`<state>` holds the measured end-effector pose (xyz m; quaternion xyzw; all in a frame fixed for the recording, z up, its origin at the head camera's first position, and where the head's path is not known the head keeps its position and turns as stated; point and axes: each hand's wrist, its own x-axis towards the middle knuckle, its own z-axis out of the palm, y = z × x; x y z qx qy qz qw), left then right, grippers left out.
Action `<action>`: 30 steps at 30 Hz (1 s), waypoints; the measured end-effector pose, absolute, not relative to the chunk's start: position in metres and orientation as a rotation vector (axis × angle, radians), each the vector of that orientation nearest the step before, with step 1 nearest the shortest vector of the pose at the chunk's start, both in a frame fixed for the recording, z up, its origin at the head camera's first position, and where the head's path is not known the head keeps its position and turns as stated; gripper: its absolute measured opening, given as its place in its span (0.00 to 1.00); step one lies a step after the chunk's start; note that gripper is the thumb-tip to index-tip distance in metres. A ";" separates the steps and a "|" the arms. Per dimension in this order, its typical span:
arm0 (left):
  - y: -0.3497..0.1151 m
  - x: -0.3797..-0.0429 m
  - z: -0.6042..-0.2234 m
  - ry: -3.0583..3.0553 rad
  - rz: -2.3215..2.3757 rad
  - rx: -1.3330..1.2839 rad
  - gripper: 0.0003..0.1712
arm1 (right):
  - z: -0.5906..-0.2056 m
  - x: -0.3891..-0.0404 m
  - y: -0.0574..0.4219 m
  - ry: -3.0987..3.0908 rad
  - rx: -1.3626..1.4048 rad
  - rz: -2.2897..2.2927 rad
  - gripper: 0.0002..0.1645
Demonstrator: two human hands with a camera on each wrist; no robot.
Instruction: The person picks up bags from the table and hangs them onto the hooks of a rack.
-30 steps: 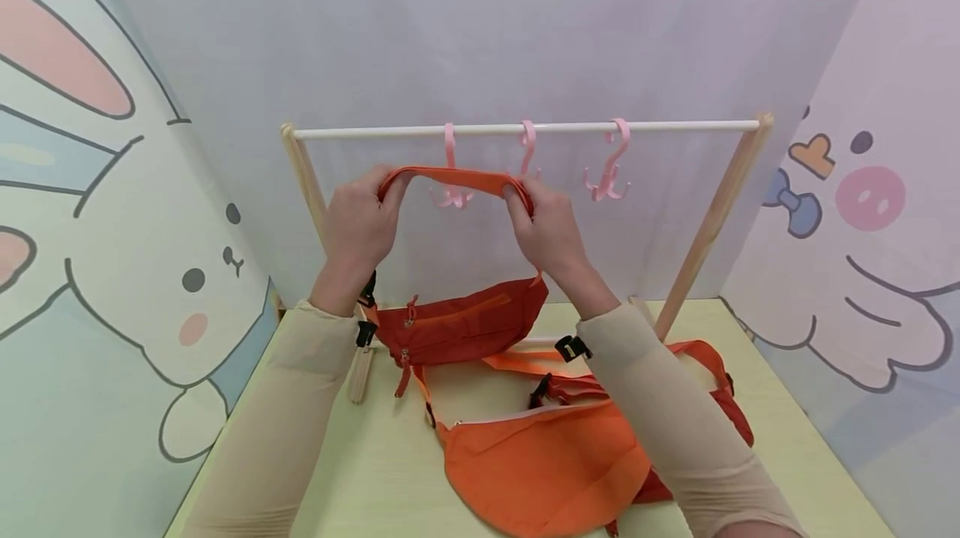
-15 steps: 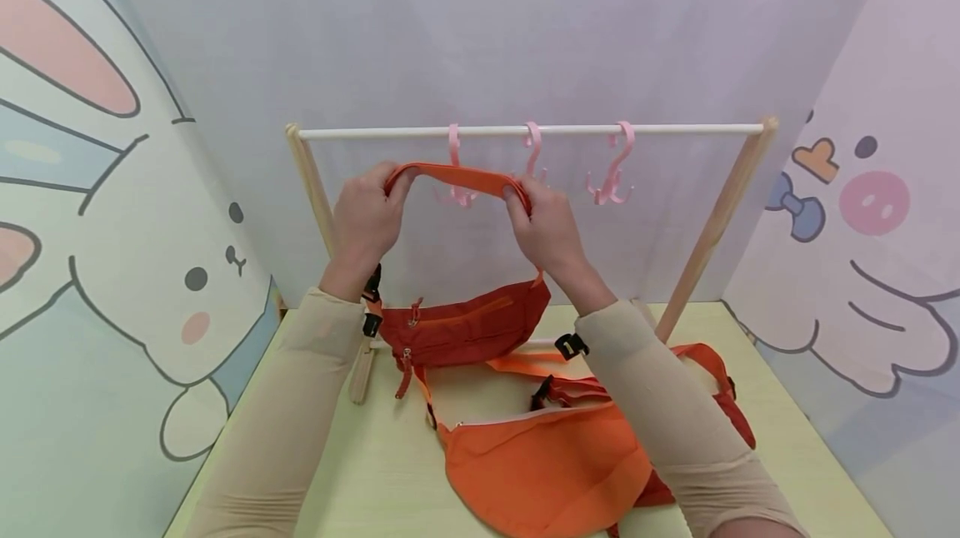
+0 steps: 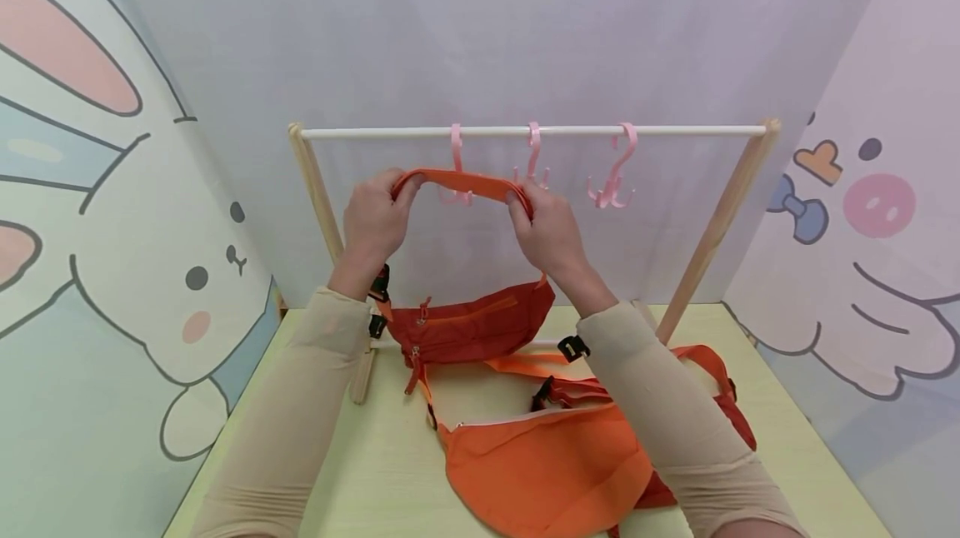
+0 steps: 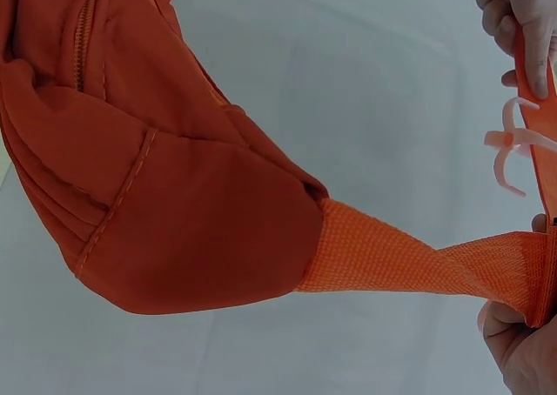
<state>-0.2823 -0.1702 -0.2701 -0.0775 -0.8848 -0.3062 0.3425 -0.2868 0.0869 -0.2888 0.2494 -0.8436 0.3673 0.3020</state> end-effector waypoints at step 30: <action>-0.165 -0.290 -0.309 -2.389 -0.986 -0.189 0.20 | -0.315 -0.305 0.085 -2.380 0.584 0.852 0.13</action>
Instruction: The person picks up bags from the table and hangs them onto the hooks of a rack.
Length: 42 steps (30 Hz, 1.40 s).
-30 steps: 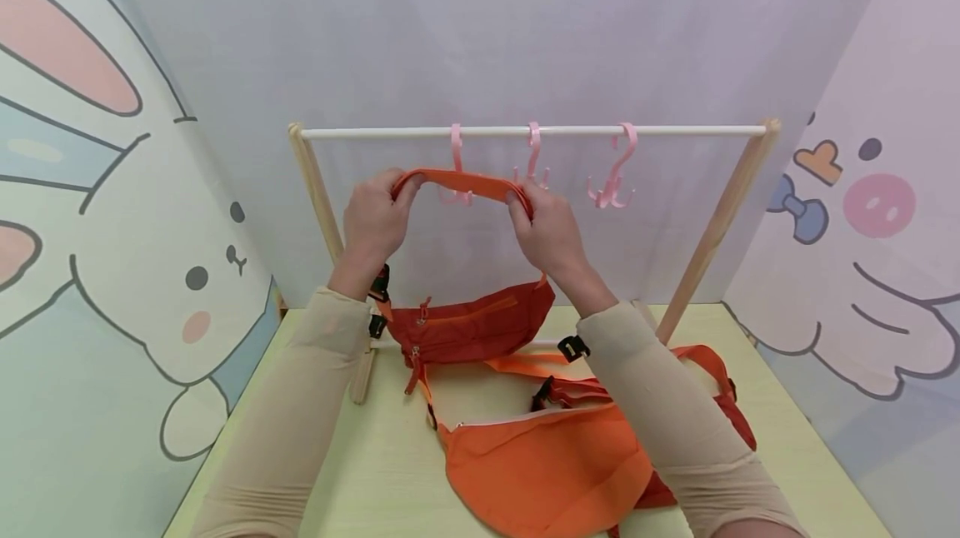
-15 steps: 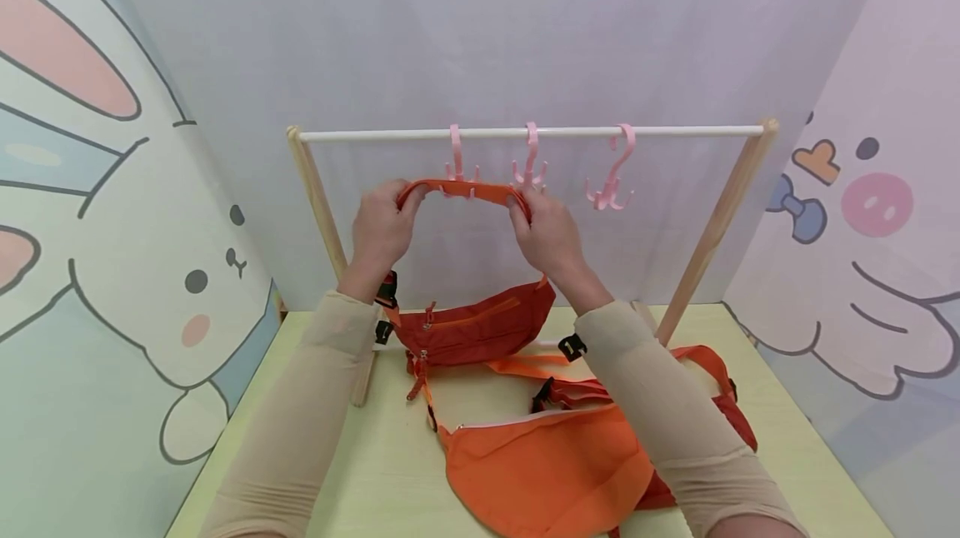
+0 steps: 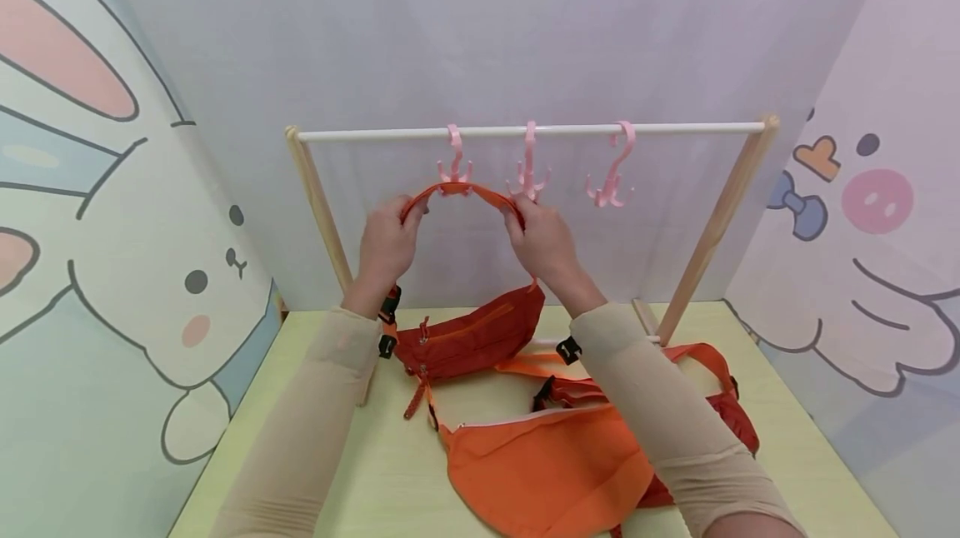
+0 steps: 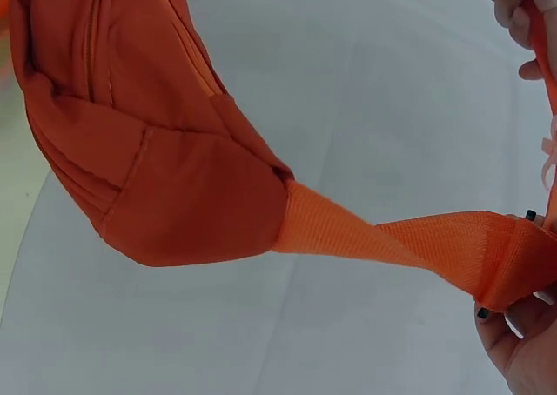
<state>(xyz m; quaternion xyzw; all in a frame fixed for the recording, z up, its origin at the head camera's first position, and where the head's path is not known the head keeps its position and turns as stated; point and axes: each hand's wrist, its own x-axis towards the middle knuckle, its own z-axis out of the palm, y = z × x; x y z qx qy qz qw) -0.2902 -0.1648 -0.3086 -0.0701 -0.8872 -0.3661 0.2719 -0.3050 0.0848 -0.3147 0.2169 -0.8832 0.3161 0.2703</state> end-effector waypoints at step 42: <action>-0.173 -0.254 -0.368 -2.389 -1.127 -0.141 0.35 | -0.363 -0.301 0.094 -2.580 0.537 1.085 0.45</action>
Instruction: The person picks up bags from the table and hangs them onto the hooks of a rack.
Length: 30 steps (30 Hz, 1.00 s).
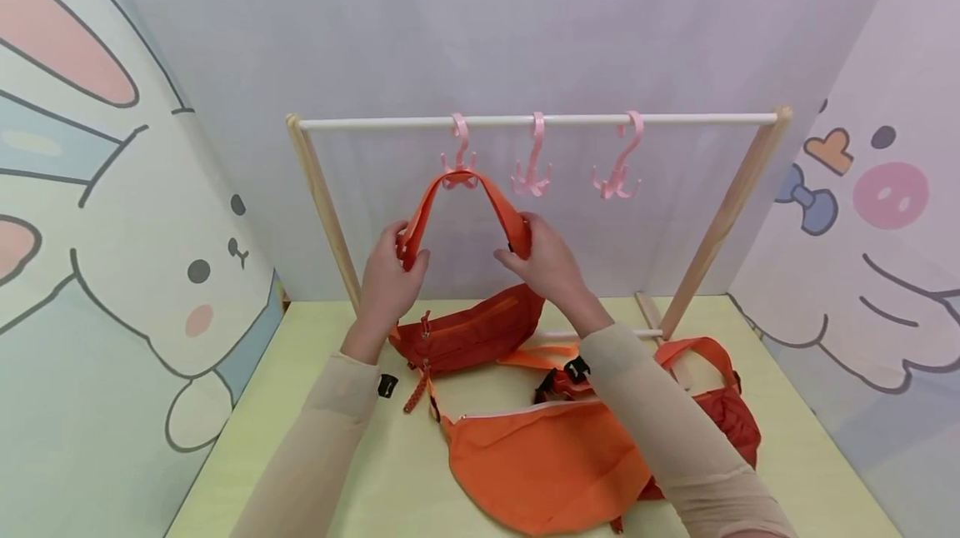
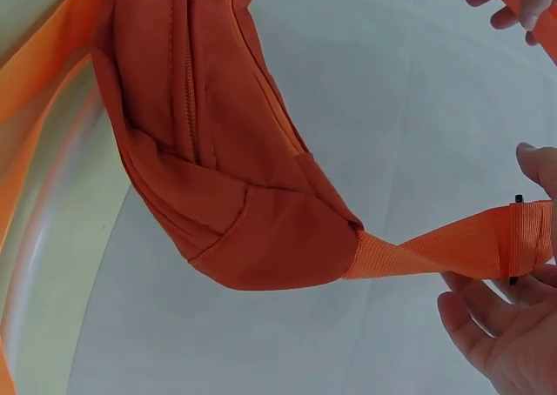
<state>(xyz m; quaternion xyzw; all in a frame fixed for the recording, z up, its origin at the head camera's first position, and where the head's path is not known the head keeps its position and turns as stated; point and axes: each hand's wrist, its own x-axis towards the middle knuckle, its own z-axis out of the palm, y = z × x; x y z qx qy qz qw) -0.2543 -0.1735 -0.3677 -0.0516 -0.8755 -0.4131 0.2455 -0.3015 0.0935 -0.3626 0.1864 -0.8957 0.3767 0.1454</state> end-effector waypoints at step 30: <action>-0.173 -0.209 -0.385 -2.102 -0.992 -0.256 0.38 | -0.378 -0.253 0.152 -2.722 0.586 1.084 0.57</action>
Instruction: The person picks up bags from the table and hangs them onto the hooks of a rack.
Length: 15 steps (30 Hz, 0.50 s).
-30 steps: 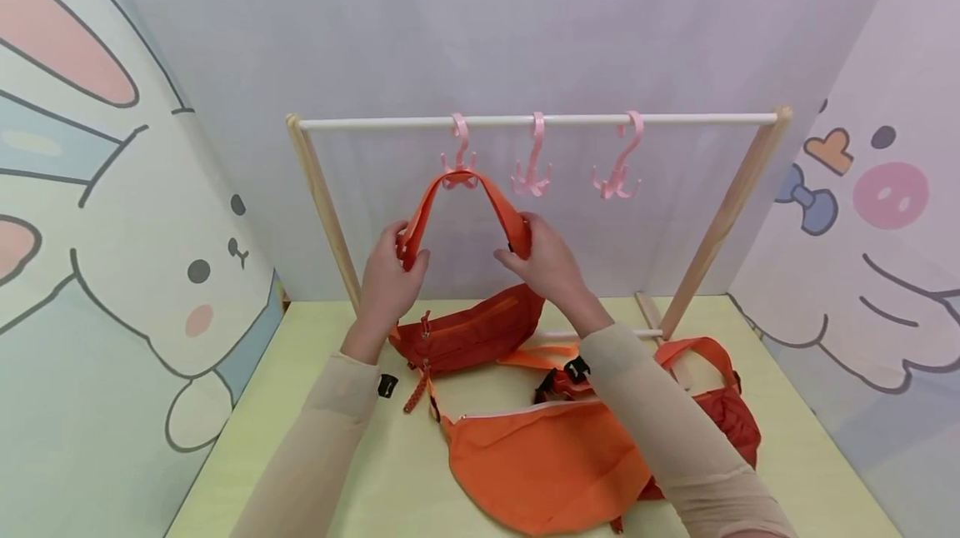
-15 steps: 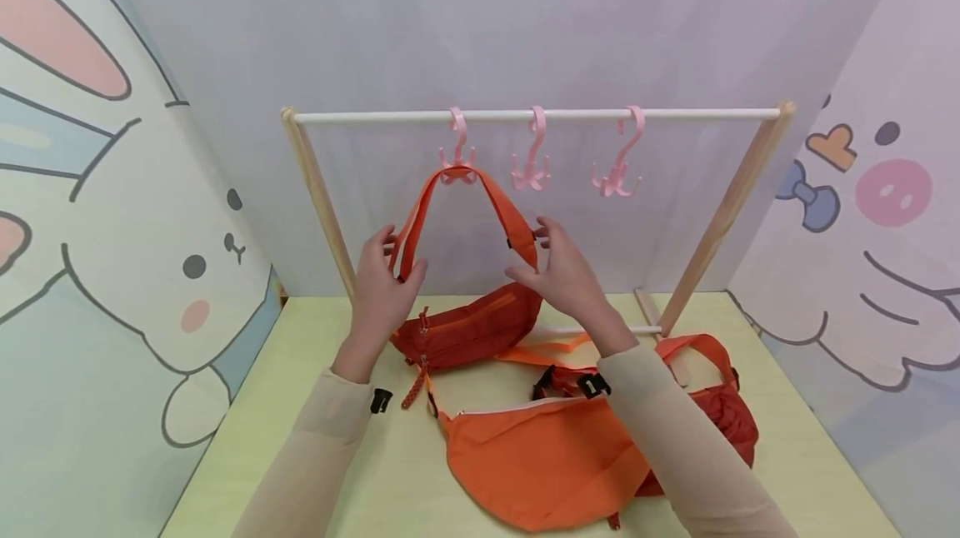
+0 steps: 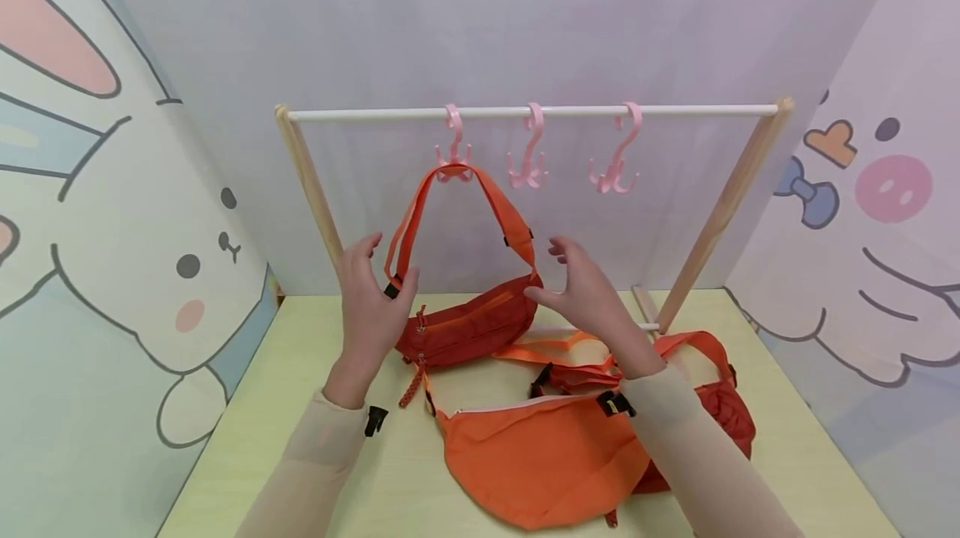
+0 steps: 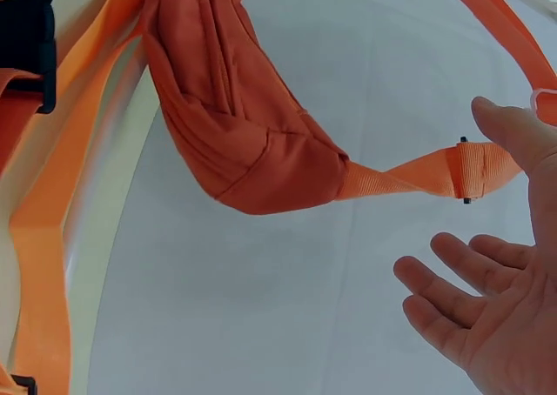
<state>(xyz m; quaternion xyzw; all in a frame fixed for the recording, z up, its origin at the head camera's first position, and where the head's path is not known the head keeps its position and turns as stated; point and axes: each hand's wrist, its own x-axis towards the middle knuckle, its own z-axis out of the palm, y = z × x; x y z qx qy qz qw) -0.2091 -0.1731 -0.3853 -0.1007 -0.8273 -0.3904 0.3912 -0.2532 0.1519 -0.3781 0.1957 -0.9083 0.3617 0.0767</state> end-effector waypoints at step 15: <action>-0.155 -0.198 -0.414 -2.118 -0.993 -0.471 0.32 | -0.403 -0.248 0.178 -2.898 0.703 0.963 0.51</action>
